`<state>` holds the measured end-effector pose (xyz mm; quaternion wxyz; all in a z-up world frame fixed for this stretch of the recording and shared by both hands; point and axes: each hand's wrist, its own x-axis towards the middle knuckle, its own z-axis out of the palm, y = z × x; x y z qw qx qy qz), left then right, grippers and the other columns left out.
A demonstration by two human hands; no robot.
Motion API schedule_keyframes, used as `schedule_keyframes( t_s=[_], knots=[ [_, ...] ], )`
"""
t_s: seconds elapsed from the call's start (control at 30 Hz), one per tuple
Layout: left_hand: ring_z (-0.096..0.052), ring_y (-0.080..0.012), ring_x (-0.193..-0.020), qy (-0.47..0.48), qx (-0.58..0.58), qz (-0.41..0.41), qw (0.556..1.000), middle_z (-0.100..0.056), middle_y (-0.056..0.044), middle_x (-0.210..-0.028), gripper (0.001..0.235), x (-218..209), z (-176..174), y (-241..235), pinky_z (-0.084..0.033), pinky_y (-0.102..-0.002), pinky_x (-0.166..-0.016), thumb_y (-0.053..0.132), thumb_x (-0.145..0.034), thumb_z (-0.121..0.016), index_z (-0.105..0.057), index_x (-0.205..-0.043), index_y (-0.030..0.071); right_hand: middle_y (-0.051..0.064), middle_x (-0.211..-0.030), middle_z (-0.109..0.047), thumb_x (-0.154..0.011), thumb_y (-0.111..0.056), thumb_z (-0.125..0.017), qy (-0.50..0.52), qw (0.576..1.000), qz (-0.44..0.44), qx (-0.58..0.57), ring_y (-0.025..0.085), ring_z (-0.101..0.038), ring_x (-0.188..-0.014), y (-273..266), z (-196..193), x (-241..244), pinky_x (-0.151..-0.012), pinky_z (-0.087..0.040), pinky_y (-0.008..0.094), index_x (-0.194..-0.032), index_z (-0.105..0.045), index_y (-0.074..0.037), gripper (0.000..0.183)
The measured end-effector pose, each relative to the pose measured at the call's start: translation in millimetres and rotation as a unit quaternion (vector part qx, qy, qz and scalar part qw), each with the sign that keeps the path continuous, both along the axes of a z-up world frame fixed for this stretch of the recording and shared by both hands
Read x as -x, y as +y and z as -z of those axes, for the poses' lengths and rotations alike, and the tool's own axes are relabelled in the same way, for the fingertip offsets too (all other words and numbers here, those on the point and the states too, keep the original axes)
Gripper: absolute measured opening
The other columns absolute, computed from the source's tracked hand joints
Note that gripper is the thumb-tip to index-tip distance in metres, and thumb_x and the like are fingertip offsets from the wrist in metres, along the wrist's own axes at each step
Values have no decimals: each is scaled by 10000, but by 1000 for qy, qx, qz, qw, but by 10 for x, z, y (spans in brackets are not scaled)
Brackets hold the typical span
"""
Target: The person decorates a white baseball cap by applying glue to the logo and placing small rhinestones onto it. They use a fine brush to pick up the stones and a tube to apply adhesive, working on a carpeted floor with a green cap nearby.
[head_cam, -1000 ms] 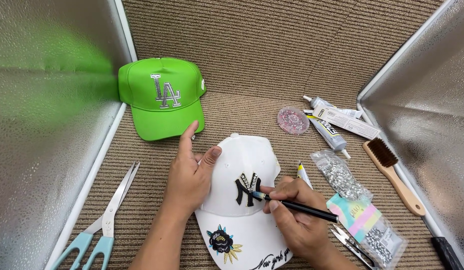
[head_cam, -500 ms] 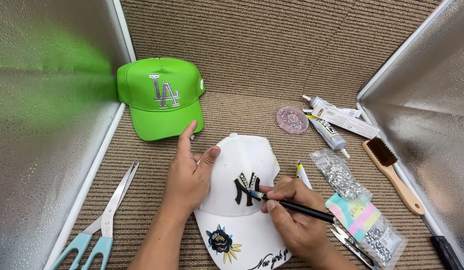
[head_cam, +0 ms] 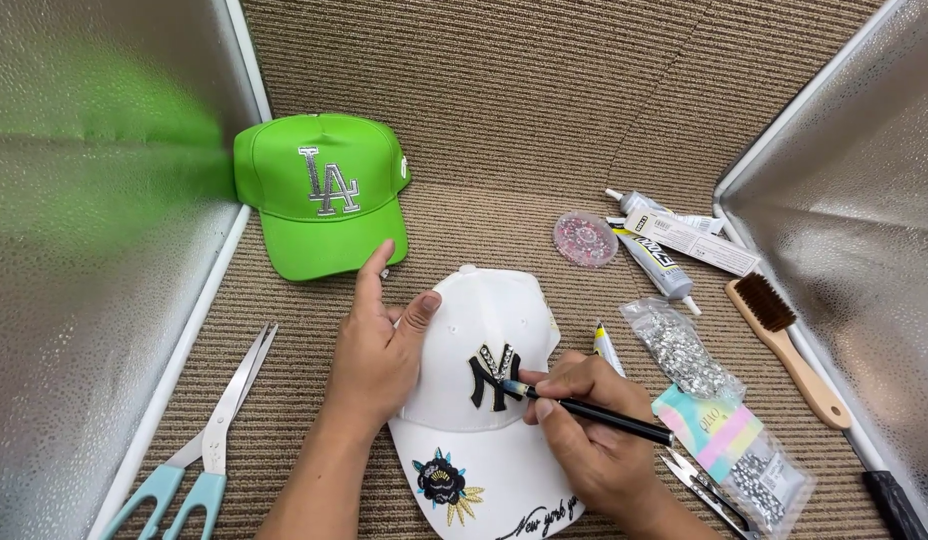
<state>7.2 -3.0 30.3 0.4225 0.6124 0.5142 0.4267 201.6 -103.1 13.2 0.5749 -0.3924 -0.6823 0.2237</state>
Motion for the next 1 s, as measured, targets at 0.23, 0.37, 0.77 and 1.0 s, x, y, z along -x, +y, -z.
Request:
schedule_keyframes(
  t_s=[0.23,0.37,0.77,1.0],
  knots=[
    [-796,-239,-661,6,5,-3,1000,-802,-198,-850,872,0,3,1,-607,-363,-559,538,-844,-490,-262,-1569,112,61,-709,-629,-836,39,-610,4,1000,-11,-16,154,-662,-726,10,-4,1,-975,-634,389,-908,-585,-38,109],
    [-809,-249,-714,-2,-1,-2,1000,-797,-215,-910,861,-1,21,4,-628,-367,-582,523,-850,-501,-266,-1564,103,62,-710,-635,-837,41,-618,1,1000,-5,-9,158,-672,-745,7,-16,11,-962,-633,376,-908,-590,-39,111],
    [-706,-205,-756,70,-115,-24,991,-724,-72,-920,852,24,146,-24,-526,-353,-654,622,-888,-305,-286,-1557,94,179,-1310,-679,-978,-119,-568,49,993,92,-47,251,-677,-1208,86,-76,-4,-1143,-481,405,-1206,-559,-50,238],
    [-554,-353,-1288,111,-148,37,982,-588,-149,-1390,1121,-47,-69,-360,-435,-594,-1034,489,-600,-728,-283,-1550,95,162,-1410,-641,-859,-99,-676,4,996,82,29,276,-593,-1362,178,-103,-19,-1163,-437,435,-1265,-555,-48,426]
  ],
)
